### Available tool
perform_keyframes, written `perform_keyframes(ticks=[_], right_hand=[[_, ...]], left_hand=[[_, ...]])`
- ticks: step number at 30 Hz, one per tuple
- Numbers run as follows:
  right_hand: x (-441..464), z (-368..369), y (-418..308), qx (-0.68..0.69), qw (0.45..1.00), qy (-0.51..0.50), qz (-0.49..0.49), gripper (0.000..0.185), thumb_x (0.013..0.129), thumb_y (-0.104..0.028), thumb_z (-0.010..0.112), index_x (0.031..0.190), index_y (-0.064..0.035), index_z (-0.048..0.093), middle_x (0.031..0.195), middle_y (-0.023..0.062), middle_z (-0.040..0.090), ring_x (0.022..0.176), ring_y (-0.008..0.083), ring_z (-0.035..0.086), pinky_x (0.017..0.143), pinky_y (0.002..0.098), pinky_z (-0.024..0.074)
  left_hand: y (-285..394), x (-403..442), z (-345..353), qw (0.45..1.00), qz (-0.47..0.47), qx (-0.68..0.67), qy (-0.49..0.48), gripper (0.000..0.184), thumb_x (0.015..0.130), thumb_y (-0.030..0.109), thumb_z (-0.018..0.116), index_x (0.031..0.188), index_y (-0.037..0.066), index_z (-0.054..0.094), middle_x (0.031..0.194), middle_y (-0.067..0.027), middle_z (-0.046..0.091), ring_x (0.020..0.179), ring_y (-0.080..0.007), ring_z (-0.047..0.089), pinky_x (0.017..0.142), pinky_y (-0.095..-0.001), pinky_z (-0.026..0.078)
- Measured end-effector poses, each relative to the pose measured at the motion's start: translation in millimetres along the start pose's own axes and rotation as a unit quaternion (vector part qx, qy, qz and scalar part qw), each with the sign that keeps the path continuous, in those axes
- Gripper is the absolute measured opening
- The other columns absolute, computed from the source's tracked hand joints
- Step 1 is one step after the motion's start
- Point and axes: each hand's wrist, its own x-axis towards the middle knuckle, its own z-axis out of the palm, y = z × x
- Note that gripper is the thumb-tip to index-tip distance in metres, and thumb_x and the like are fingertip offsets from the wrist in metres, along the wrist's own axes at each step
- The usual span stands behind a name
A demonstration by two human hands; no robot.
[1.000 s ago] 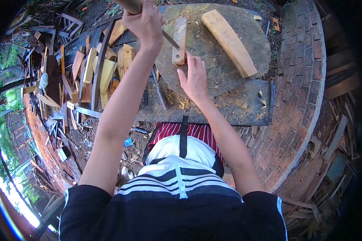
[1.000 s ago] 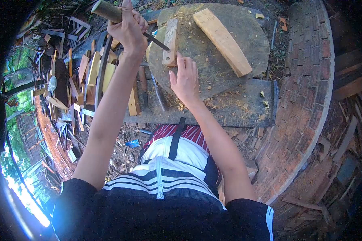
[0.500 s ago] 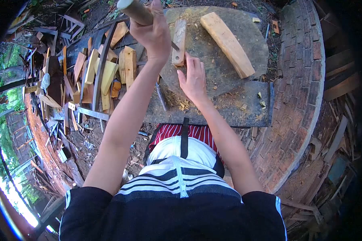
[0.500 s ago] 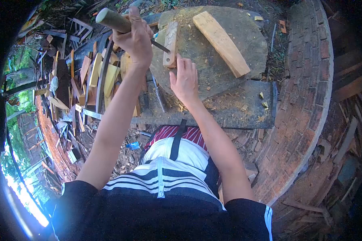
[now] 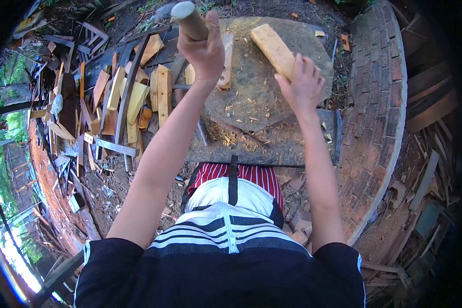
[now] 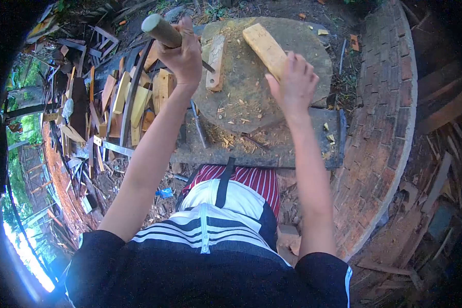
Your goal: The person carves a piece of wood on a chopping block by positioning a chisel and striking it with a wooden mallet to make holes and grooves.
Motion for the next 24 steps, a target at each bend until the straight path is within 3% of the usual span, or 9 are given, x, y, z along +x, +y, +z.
perform_keyframes(ticks=[4,6,11,14,16,17,20,22,24], right_hand=[[14,6,25,0.04,0.986,-0.161,0.034,0.075,0.079,-0.044,0.084,0.135,-0.0034,0.055,0.123,0.0153,0.064,0.11,0.0363,0.064,0.092,0.0498,0.0522],[33,-3,31,0.266,0.91,-0.27,0.17,0.069,0.083,-0.046,0.08,0.132,-0.0021,0.059,0.12,0.0172,0.069,0.11,0.0365,0.069,0.093,0.0466,0.0551],[97,-157,-31,0.559,0.826,-0.063,-0.044,0.071,0.088,-0.045,0.077,0.143,-0.0079,0.054,0.12,0.0225,0.071,0.107,0.0372,0.072,0.088,0.0467,0.0577],[125,-189,-66,0.587,0.785,0.084,-0.178,0.084,0.096,-0.029,0.067,0.161,0.001,0.023,0.115,0.0302,0.068,0.092,0.0309,0.073,0.07,0.0386,0.0653],[122,-201,-77,0.356,0.905,-0.04,-0.228,0.073,0.096,-0.024,0.066,0.154,0.0064,0.033,0.104,0.0289,0.07,0.076,0.0275,0.073,0.055,0.0338,0.063],[123,-197,-82,0.294,0.902,-0.247,-0.196,0.066,0.094,-0.02,0.067,0.148,0.0067,0.039,0.095,0.0282,0.071,0.063,0.0255,0.07,0.048,0.0358,0.0613],[165,-264,-84,0.269,0.837,-0.407,-0.249,0.065,0.094,-0.02,0.068,0.146,0.0067,0.041,0.094,0.0287,0.07,0.062,0.0255,0.07,0.048,0.0358,0.0618],[145,-219,-92,0.244,0.904,-0.22,-0.274,0.075,0.095,-0.02,0.067,0.156,0.0039,0.031,0.096,0.0262,0.072,0.064,0.026,0.072,0.049,0.0349,0.0623],[163,-169,-101,0.506,0.726,0.208,-0.417,0.073,0.095,-0.019,0.067,0.156,0.0005,0.032,0.099,0.0246,0.072,0.065,0.0284,0.073,0.048,0.0346,0.0622]], left_hand=[[5,-2,1,1.0,-0.004,0.007,-0.009,0.025,0.097,0.023,0.076,0.098,0.002,0.061,0.082,0.0001,0.064,0.075,-0.0075,0.056,0.07,-0.0244,0.046],[3,5,1,0.999,0.034,0.014,0.006,0.022,0.097,0.016,0.075,0.085,0.007,0.058,0.068,0.0031,0.058,0.056,-0.0045,0.053,0.052,-0.0232,0.041],[-6,2,-7,0.999,-0.047,-0.013,-0.023,0.026,0.097,0.024,0.077,0.098,0.003,0.061,0.082,-0.0003,0.064,0.075,-0.008,0.056,0.07,-0.0255,0.046],[3,1,-1,0.999,-0.025,-0.003,-0.024,0.025,0.096,0.021,0.077,0.098,0.002,0.061,0.081,-0.0003,0.063,0.075,-0.0079,0.055,0.071,-0.0257,0.047],[8,-1,3,1.0,0.012,-0.012,-0.019,0.024,0.095,0.02,0.078,0.098,0.002,0.061,0.081,-0.0005,0.063,0.075,-0.0081,0.055,0.071,-0.0256,0.047],[10,0,3,0.999,0.047,-0.02,-0.015,0.024,0.094,0.018,0.078,0.098,0.001,0.061,0.082,-0.0007,0.063,0.074,-0.0083,0.055,0.071,-0.0256,0.047],[0,-1,2,0.998,0.02,-0.058,-0.017,0.023,0.094,0.016,0.078,0.097,0.001,0.061,0.082,-0.0012,0.064,0.075,-0.0091,0.055,0.071,-0.0259,0.047],[15,-1,0,1.0,-0.003,-0.02,-0.003,0.023,0.094,0.017,0.077,0.096,0.002,0.061,0.08,-0.0011,0.063,0.074,-0.0091,0.055,0.07,-0.026,0.047],[13,1,-2,0.999,0.041,-0.009,-0.035,0.023,0.094,0.017,0.077,0.096,0.001,0.061,0.081,-0.0011,0.063,0.076,-0.0092,0.056,0.072,-0.0269,0.048]])
